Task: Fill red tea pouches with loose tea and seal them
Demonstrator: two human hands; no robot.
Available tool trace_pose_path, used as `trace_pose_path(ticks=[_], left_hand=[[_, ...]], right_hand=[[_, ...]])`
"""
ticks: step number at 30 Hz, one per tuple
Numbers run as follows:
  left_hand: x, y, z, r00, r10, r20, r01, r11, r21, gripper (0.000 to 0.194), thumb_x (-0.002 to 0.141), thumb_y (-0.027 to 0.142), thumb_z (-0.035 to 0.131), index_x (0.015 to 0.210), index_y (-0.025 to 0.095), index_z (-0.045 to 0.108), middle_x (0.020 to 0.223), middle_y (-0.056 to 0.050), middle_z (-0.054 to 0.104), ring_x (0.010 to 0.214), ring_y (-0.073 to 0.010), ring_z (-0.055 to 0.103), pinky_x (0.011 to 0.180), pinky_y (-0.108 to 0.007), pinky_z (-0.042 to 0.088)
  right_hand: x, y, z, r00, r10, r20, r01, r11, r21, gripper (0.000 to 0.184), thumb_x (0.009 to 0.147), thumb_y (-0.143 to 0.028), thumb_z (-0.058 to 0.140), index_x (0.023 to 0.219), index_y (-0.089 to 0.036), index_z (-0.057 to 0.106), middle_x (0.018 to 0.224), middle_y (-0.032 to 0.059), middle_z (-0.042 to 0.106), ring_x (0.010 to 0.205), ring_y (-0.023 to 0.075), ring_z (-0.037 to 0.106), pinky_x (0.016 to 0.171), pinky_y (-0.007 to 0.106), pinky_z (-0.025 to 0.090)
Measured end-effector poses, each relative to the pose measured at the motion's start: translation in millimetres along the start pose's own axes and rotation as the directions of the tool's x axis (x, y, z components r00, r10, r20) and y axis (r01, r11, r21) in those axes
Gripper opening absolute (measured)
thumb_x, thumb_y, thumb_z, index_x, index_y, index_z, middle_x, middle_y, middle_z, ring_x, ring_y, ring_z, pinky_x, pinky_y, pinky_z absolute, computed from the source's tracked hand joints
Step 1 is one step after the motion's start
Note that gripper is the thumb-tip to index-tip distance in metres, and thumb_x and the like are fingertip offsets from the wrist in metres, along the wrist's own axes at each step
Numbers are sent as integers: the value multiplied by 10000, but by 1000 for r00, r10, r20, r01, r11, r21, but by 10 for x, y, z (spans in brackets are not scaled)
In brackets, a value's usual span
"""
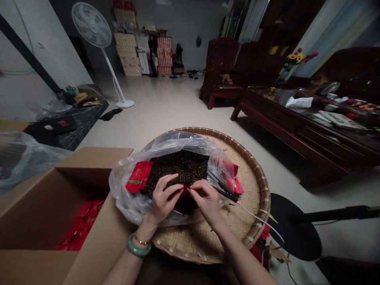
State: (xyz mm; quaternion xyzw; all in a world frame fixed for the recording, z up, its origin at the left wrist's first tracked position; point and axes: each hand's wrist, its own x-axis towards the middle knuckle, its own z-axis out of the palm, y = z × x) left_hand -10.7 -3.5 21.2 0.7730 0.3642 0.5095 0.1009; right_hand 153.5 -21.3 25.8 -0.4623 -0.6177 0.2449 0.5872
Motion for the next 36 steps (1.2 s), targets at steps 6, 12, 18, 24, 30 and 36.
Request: trace_pose_path(ticks=[6, 12, 18, 24, 30, 36], left_hand=[[152, -29, -246, 982, 90, 166, -111, 986, 122, 162, 820, 207, 601, 979, 192, 576, 1090, -105, 603, 1016, -229, 553, 864, -422, 489], [282, 132, -437, 904, 128, 407, -228, 951, 208, 65, 823, 231, 594, 785, 185, 619, 1110, -103, 598, 1023, -247, 527, 845, -410, 484], [335, 251, -481, 840, 53, 540, -179, 966, 185, 123, 872, 232, 528, 837, 175, 632, 918, -77, 648, 858, -201, 575, 715, -334, 506], [237, 228, -399, 911, -110, 397, 113, 993, 15, 126, 875, 214, 502, 926, 175, 611, 859, -42, 671, 799, -151, 627, 733, -265, 510], [125, 201, -309, 856, -366, 365, 442, 884, -149, 320, 873, 258, 495, 1182, 192, 542, 1069, -72, 681, 915, -169, 665, 778, -253, 525], [161, 230, -326, 778, -439, 450, 586, 765, -267, 434, 877, 299, 501, 1290, 165, 473, 831, -26, 720, 745, -132, 644, 740, -227, 492]], right_hand=[[-23, 23, -13, 996, -71, 55, 70, 997, 11, 78, 808, -185, 609, 738, -207, 633, 728, 29, 634, 681, 161, 593, 619, 293, 480], [-93, -89, -30, 993, -111, 34, 109, 993, 56, 76, 796, -151, 633, 743, -204, 635, 713, 24, 618, 665, 153, 585, 591, 281, 473], [-171, -130, 25, 999, -32, -4, 33, 996, 82, 85, 791, -179, 636, 710, -202, 629, 696, 22, 621, 653, 155, 580, 592, 281, 470], [-175, -62, 45, 971, 237, -21, -230, 957, 179, 119, 741, -248, 676, 669, -188, 603, 664, 2, 606, 619, 139, 557, 575, 252, 452], [-107, -30, -1, 937, 339, 87, -350, 908, 233, 111, 698, -286, 695, 711, -186, 646, 704, 12, 618, 670, 152, 577, 625, 263, 471], [-63, -45, -30, 888, 394, 236, -458, 796, 395, 196, 656, -328, 735, 663, -190, 595, 849, 45, 658, 764, 170, 609, 685, 281, 492]])
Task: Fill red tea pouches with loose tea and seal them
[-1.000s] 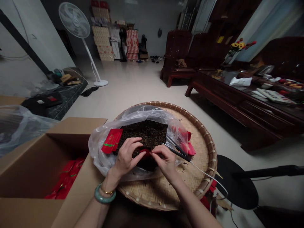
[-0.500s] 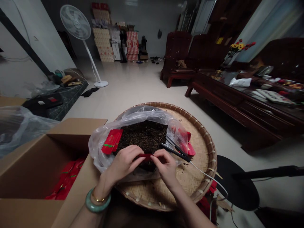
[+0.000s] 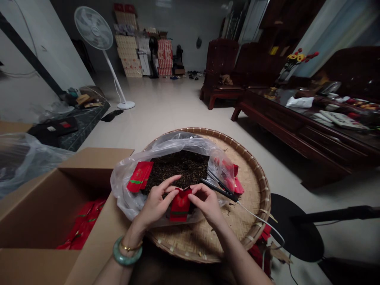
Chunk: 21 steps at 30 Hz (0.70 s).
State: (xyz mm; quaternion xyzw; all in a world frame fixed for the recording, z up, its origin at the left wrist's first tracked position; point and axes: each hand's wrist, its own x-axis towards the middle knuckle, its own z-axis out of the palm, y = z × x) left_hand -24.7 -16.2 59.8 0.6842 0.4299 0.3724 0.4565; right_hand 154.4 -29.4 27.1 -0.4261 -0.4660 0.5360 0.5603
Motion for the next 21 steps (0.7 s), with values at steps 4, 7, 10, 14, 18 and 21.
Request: trace_pose_path(ticks=[4, 7, 10, 14, 18, 21], left_hand=[[1, -12, 21, 1000, -15, -13, 15, 999, -44, 450, 872, 304, 504, 1292, 148, 471, 645, 39, 615, 582, -84, 527, 600, -175, 434], [5, -25, 48, 998, -36, -59, 33, 998, -60, 460, 863, 294, 512, 1293, 140, 467, 596, 59, 553, 540, -70, 471, 555, -160, 394], [7, -27, 76, 995, -60, -77, 55, 997, -61, 483, 847, 290, 532, 1300, 142, 457, 614, 49, 573, 548, -75, 488, 557, -163, 399], [3, -28, 109, 990, -96, -102, 91, 994, -53, 490, 811, 295, 579, 1273, 162, 482, 687, 10, 667, 622, -108, 576, 633, -190, 450], [33, -42, 128, 966, -152, -211, 132, 986, -105, 481, 765, 310, 628, 1215, 167, 533, 702, 1, 693, 650, -125, 610, 677, -213, 471], [79, -78, 135, 957, -242, -162, 201, 951, -235, 448, 696, 342, 686, 1088, 138, 608, 655, 8, 676, 616, -131, 608, 627, -218, 470]], right_hand=[[-2, 14, 19, 997, 50, -67, -47, 998, 43, 243, 632, -340, 756, 643, -189, 567, 687, -3, 622, 612, 123, 560, 601, 245, 464], [13, 16, 41, 992, 59, -111, -54, 998, 43, 239, 622, -337, 761, 682, -188, 584, 654, -18, 605, 579, 107, 539, 572, 229, 448], [33, 10, 58, 991, 109, -79, -105, 993, 57, 293, 591, -338, 772, 802, -194, 629, 631, -33, 603, 566, 108, 542, 561, 228, 449], [43, 2, 58, 988, 134, -76, -137, 990, -38, 206, 603, -340, 755, 675, -169, 664, 633, 3, 645, 579, 130, 561, 584, 259, 461], [48, -4, 58, 990, 83, -116, -94, 991, -94, 170, 629, -332, 738, 656, -173, 685, 636, 12, 663, 592, 140, 569, 589, 263, 458], [65, 9, 65, 985, 105, -140, -116, 990, -74, 175, 611, -331, 750, 645, -171, 688, 626, 12, 664, 577, 134, 565, 577, 257, 454]])
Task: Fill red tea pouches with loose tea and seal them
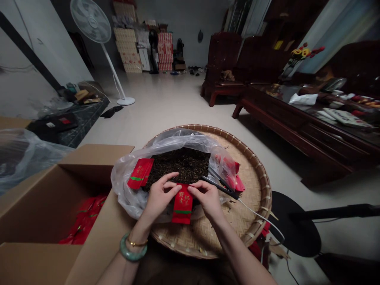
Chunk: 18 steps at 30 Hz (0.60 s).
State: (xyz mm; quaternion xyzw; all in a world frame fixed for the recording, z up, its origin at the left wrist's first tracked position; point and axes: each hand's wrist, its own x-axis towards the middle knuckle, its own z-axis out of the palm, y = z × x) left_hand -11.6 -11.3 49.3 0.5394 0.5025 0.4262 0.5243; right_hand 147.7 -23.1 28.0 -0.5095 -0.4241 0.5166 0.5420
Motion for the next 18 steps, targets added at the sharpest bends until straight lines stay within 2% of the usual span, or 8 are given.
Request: trace_pose_path(ticks=[3, 5, 9, 13, 18], left_hand=[[42, -58, 9, 990, -114, 83, 121, 990, -74, 318, 625, 397, 731, 739, 110, 653, 547, 17, 625, 503, -106, 551, 507, -196, 413], [50, -103, 20, 987, -147, 71, 153, 984, -90, 340, 588, 423, 752, 600, 114, 610, 494, 29, 589, 452, -85, 506, 457, -183, 363], [23, -162, 71, 979, -195, 57, 202, 962, -183, 370, 546, 437, 780, 635, 119, 614, 532, 18, 622, 476, -97, 538, 481, -191, 395], [-23, -196, 148, 945, -262, 195, 309, 911, -273, 393, 554, 388, 800, 791, 118, 640, 633, 4, 661, 544, -112, 579, 528, -205, 435], [-51, -246, 241, 918, -322, 232, 386, 860, -333, 379, 511, 379, 826, 695, 104, 641, 552, 25, 617, 476, -82, 520, 497, -195, 402]], right_hand=[[16, 32, 8, 997, 73, 10, -73, 996, 43, 215, 580, -344, 769, 668, -164, 690, 597, 4, 654, 524, 120, 545, 526, 246, 442], [22, 59, 8, 991, 125, 47, -128, 990, 66, 252, 553, -354, 781, 681, -157, 689, 556, -9, 636, 472, 106, 517, 483, 236, 424], [25, 93, 1, 989, 141, 45, -143, 989, 41, 251, 544, -360, 777, 618, -145, 672, 499, -16, 610, 424, 91, 483, 447, 225, 393], [20, 95, -10, 999, 49, -4, -49, 997, -61, 180, 582, -325, 750, 607, -158, 689, 543, 3, 647, 478, 115, 520, 489, 244, 414], [9, 101, -47, 998, -55, -7, 53, 987, -153, 111, 613, -291, 737, 626, -183, 718, 620, 23, 682, 586, 159, 574, 592, 287, 448]])
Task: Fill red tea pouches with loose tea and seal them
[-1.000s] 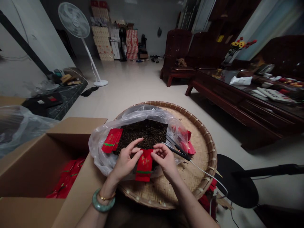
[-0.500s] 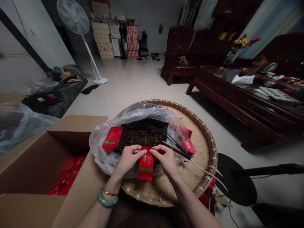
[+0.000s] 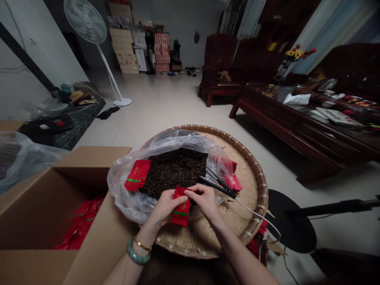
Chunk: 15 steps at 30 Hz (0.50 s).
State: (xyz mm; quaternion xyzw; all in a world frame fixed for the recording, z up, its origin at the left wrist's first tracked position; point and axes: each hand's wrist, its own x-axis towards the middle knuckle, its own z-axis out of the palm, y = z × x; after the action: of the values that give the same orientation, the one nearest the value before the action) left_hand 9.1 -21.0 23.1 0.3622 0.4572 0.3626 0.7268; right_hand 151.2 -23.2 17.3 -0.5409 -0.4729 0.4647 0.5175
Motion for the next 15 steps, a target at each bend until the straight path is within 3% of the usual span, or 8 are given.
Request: trace_pose_path(ticks=[8, 15], left_hand=[[-8, -66, 66, 998, -47, -30, 45, 997, -58, 451, 485, 378, 843, 789, 101, 657, 646, -18, 669, 557, -122, 589, 559, -230, 453], [26, -106, 96, 1000, -21, -10, 22, 998, 62, 334, 522, 330, 820, 652, 81, 639, 528, 15, 614, 466, -85, 540, 485, -187, 402]], right_hand=[[32, 14, -56, 997, -75, 2, 74, 995, -73, 85, 639, -275, 726, 604, -200, 707, 592, 3, 617, 616, 153, 525, 619, 284, 417], [111, -113, -82, 970, -144, 194, 183, 963, -199, 183, 650, -269, 742, 822, -209, 727, 743, 5, 625, 681, 146, 562, 622, 254, 422]])
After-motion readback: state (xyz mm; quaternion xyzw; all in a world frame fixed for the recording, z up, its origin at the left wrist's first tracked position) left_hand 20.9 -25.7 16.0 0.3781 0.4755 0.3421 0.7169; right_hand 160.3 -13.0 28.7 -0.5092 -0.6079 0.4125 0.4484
